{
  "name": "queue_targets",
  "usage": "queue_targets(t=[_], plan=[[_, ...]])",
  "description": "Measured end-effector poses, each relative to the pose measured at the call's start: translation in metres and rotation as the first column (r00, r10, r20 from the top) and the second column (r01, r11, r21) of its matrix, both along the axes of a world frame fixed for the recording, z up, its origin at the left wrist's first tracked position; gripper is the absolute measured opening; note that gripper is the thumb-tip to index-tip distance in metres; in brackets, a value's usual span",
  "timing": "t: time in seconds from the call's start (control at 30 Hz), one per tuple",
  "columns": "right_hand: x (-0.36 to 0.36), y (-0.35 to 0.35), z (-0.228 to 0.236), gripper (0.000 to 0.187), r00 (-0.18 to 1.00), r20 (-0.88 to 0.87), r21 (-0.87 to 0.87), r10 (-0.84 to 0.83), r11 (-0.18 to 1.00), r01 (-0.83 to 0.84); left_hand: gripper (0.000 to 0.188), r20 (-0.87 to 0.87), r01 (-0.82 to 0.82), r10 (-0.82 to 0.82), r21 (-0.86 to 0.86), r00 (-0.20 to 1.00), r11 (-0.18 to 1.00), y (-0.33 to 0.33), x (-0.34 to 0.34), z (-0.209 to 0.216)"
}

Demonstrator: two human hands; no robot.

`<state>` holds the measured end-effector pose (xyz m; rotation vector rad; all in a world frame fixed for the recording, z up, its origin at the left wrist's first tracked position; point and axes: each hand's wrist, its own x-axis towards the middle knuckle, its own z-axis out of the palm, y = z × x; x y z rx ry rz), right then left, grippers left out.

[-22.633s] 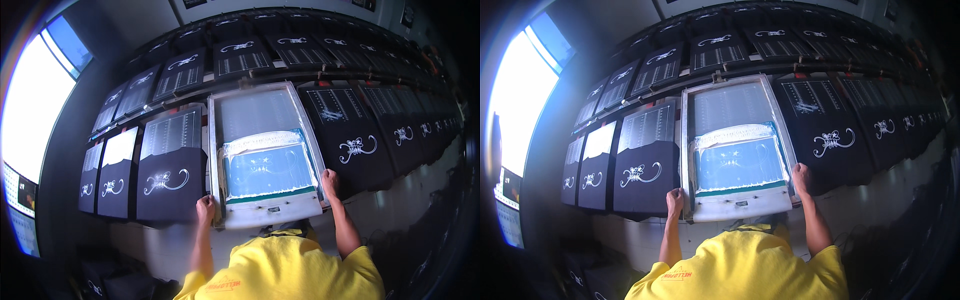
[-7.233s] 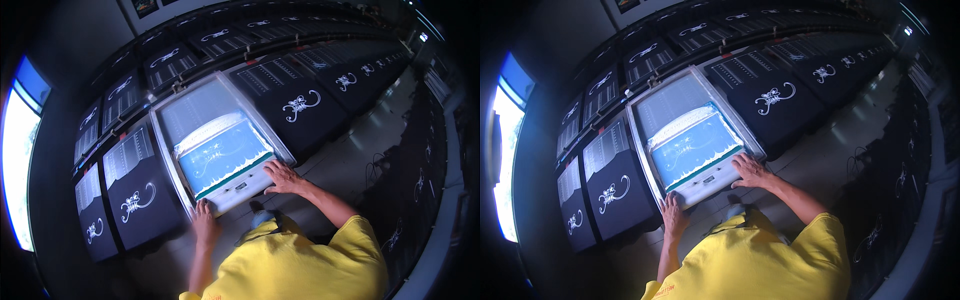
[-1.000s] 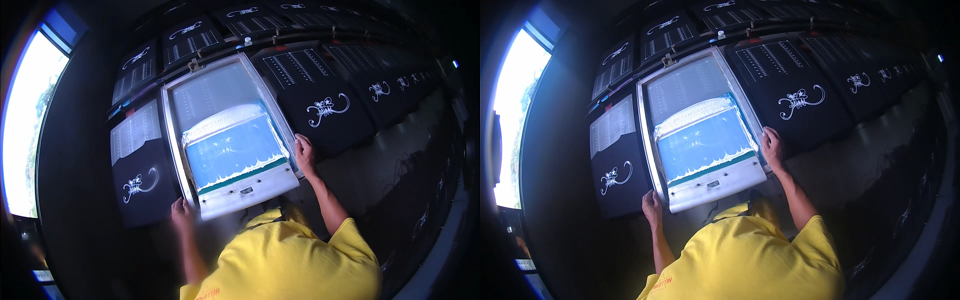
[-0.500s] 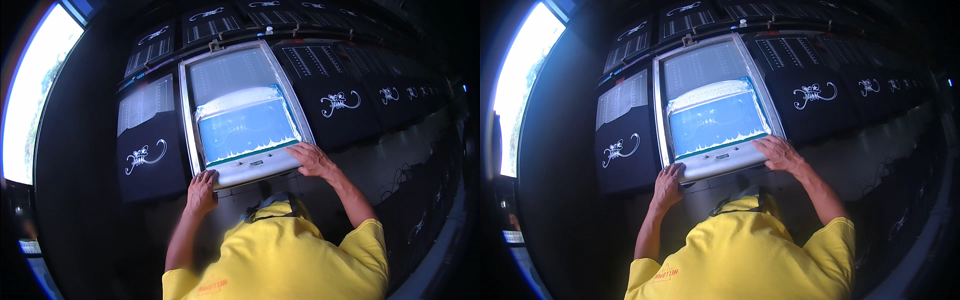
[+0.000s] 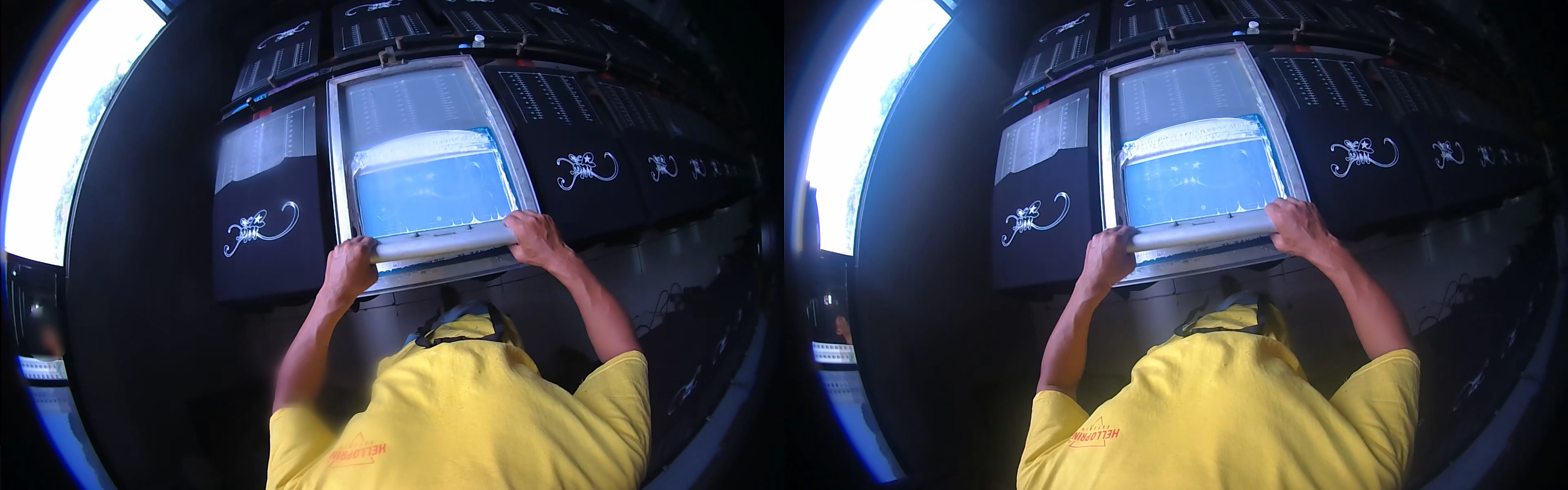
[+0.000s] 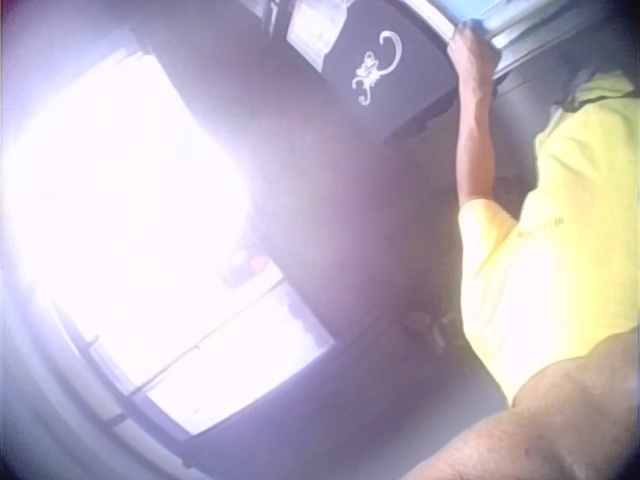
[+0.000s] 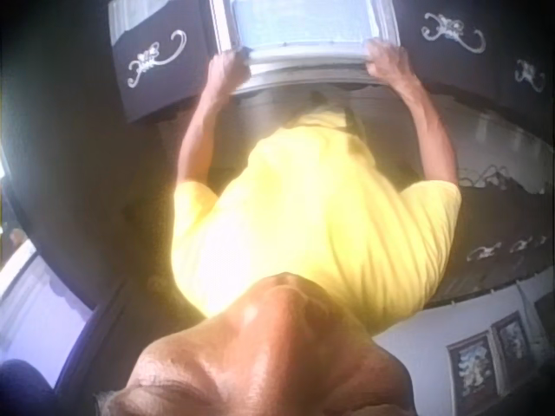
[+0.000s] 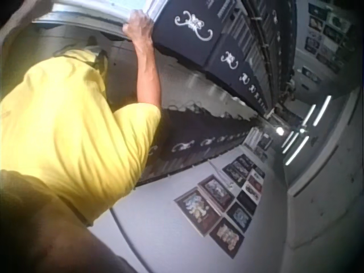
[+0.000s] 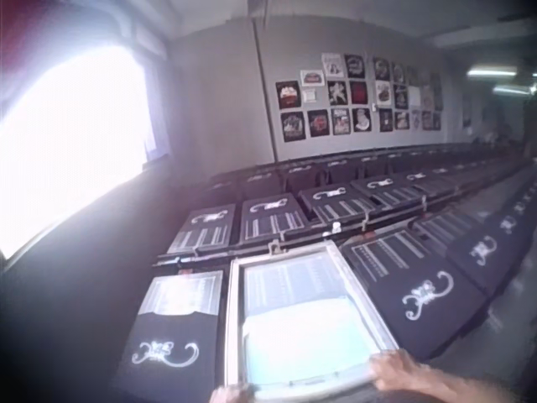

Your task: The person performs screen printing by applying white ink through a mesh frame onto black t-shirts using a squeegee, then moves the frame to the next shirt board to repeat the process.

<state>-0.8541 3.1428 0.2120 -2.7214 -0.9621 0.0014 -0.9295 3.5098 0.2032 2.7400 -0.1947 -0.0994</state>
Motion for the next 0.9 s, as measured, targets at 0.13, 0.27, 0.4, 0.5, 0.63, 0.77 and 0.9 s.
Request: queue_targets(t=[0.13,0.27,0.4,0.5,0.63,0.77,0.9], plan=[[-0.025,-0.015,-0.018,0.026,1.000,-0.020,0.035,0.013,0.999,-0.012,0.038,-0.022,0.028,-0.028,0.015,0.999,0.999,-0.014,-0.039,-0.022],[-0.030,-0.008,-0.032,0.030,0.985,0.170,0.096,0.019,0.995,-0.036,0.050,0.211,0.056,-0.074,0.091,0.975,0.994,-0.012,-0.048,-0.061],[-0.006,-0.001,-0.040,0.031,0.978,0.205,0.074,0.027,0.996,-0.043,0.045,0.259,0.043,-0.065,0.089,0.964,0.995,-0.006,-0.026,-0.071],[0.027,0.005,-0.043,0.032,0.978,0.207,0.054,0.030,0.998,-0.042,0.042,0.277,0.043,-0.068,0.096,0.959,0.994,0.005,0.009,-0.074],[0.081,0.016,-0.049,0.026,0.979,0.202,0.030,0.037,0.999,-0.044,0.036,0.294,0.059,-0.087,0.101,0.952,0.993,0.019,0.069,-0.066],[0.137,0.033,-0.040,0.020,0.991,0.130,-0.010,0.017,1.000,-0.016,0.035,0.259,0.030,-0.059,0.115,0.964,0.993,0.034,0.127,-0.062],[0.180,0.041,-0.032,0.017,0.998,0.063,-0.055,0.009,0.998,-0.005,0.027,0.128,0.026,-0.036,0.081,0.991,0.996,0.041,0.170,-0.042]])
